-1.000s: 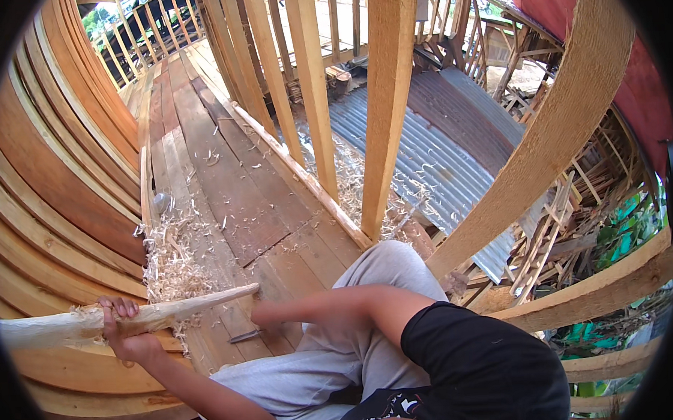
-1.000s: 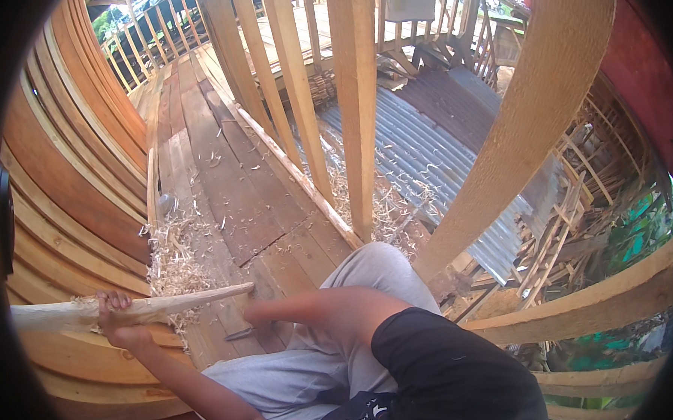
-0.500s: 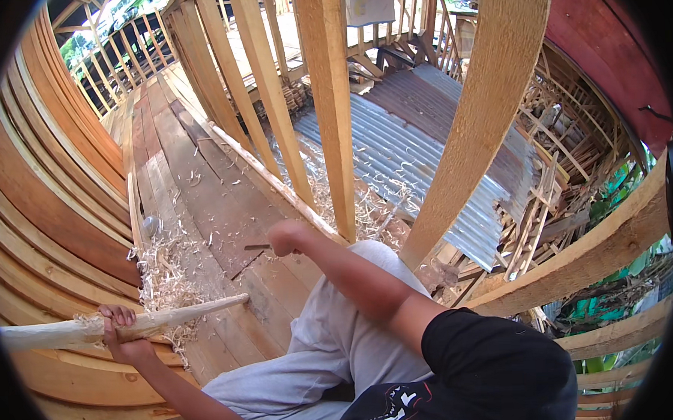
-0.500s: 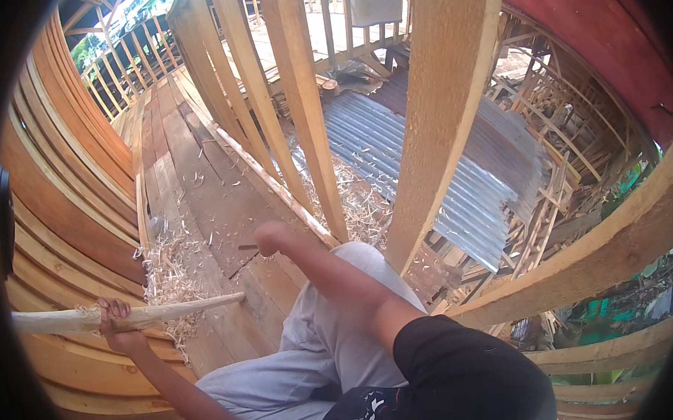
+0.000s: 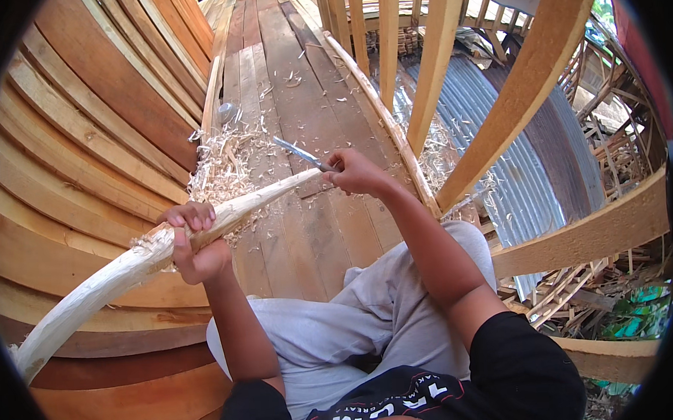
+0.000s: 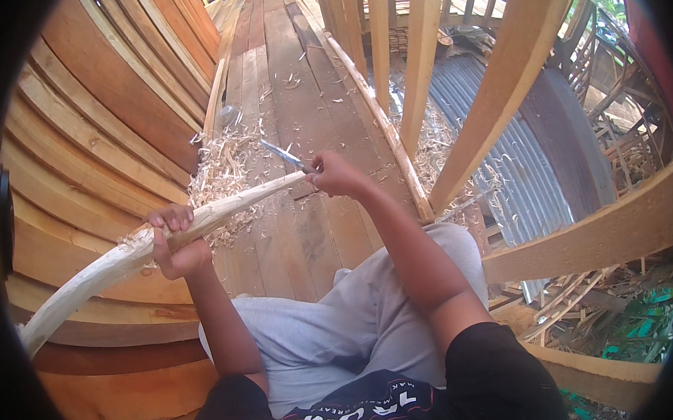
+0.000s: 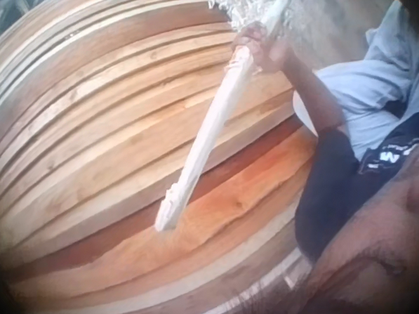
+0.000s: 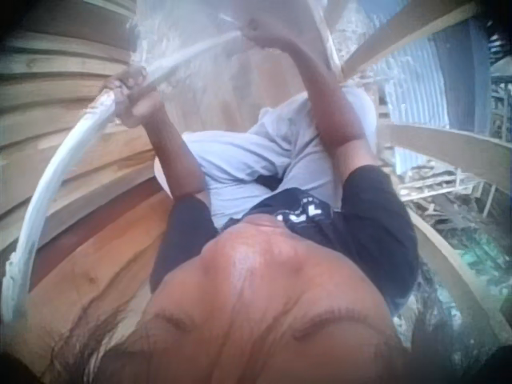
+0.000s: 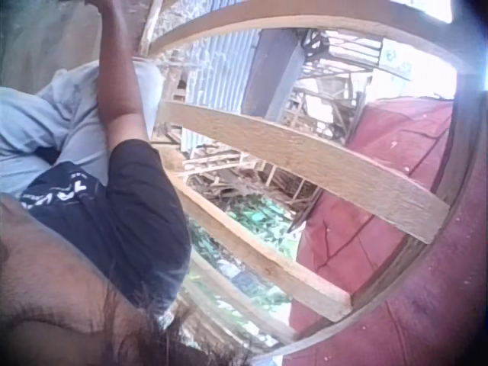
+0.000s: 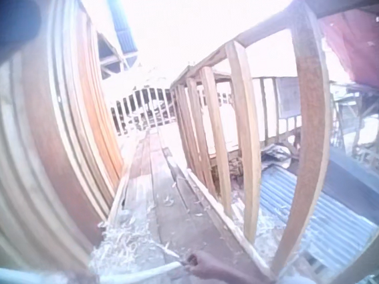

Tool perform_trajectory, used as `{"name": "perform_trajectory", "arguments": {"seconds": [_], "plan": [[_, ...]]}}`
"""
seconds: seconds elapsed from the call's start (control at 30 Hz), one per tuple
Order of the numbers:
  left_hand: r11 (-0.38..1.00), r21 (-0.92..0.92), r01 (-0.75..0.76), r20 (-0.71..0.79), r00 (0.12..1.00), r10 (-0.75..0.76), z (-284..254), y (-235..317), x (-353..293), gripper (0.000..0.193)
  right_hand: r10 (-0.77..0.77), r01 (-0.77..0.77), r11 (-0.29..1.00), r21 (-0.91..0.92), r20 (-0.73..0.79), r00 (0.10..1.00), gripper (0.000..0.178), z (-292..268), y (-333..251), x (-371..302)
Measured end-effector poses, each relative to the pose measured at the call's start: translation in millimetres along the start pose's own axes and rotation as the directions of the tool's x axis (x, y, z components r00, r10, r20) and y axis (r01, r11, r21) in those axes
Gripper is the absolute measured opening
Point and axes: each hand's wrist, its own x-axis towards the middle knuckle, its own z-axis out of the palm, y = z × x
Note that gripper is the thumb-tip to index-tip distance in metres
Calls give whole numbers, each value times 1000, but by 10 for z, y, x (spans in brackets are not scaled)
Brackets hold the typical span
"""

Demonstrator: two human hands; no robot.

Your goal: The person sits on a wooden floor and uses a knife to carve a long piece of wood. They hold the wood with their left hand and repeatedly shave off thin strips with the knife in their right hand, creating wood shavings on the floor.

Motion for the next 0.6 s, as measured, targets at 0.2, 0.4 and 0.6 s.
{"name": "perform_trajectory", "arguments": {"seconds": [0.2, 0.4, 0.6], "plan": [[999, 34, 38, -12, 999, -38, -58, -176, 32, 22, -24, 12, 982, -191, -64, 998, 20, 285, 240, 231], [999, 16, 51, 99, 994, -52, -167, -184, 66, 25, -92, 91, 996, 20, 65, 994, 27, 418, 289, 230], [998, 25, 50, 163, 985, -54, -166, -129, 116, 26, -66, 66, 998, 6, -31, 997, 24, 515, 512, 355]]}}
